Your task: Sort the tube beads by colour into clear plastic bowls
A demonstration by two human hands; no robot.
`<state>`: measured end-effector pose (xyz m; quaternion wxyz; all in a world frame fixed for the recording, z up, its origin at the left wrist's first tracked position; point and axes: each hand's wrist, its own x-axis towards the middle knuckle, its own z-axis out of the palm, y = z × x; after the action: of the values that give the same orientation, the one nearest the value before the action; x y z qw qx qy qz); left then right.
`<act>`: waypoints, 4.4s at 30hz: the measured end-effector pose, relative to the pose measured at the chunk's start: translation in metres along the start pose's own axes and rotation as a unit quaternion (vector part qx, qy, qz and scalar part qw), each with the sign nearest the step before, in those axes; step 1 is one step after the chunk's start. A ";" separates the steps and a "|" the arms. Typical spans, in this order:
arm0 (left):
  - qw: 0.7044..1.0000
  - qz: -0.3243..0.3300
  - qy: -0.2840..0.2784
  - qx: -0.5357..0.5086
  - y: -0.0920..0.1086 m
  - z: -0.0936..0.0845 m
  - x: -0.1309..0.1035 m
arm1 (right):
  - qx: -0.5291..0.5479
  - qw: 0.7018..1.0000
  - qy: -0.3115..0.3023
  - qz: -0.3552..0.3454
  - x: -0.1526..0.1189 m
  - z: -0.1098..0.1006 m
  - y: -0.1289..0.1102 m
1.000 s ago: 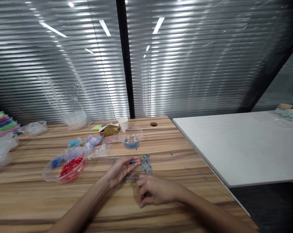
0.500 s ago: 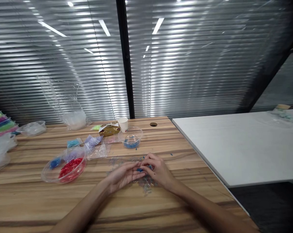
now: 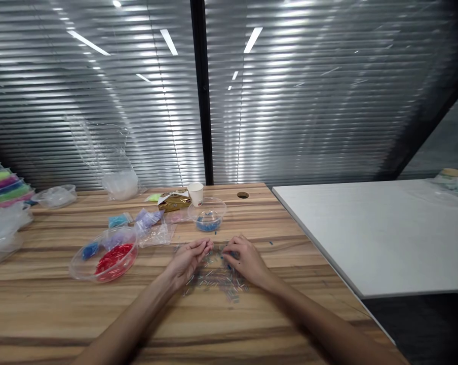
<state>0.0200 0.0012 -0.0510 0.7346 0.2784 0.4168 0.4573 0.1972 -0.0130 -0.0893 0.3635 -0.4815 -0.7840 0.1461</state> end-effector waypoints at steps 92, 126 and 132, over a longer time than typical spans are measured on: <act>0.993 -0.057 -0.070 0.081 -0.003 -0.001 -0.003 | 0.029 0.999 0.018 0.017 0.001 -0.033 0.021; 0.980 -0.122 -0.148 0.047 -0.009 -0.002 -0.005 | 0.120 0.992 0.041 0.021 -0.004 -0.018 -0.011; 0.987 -0.109 -0.117 0.031 -0.012 -0.002 -0.002 | 0.131 0.991 0.023 0.004 -0.008 -0.012 -0.021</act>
<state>0.0227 -0.0058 -0.0604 0.8149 0.3055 0.3693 0.3258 0.1941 -0.0319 -0.0727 0.4407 -0.4362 -0.7475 0.2382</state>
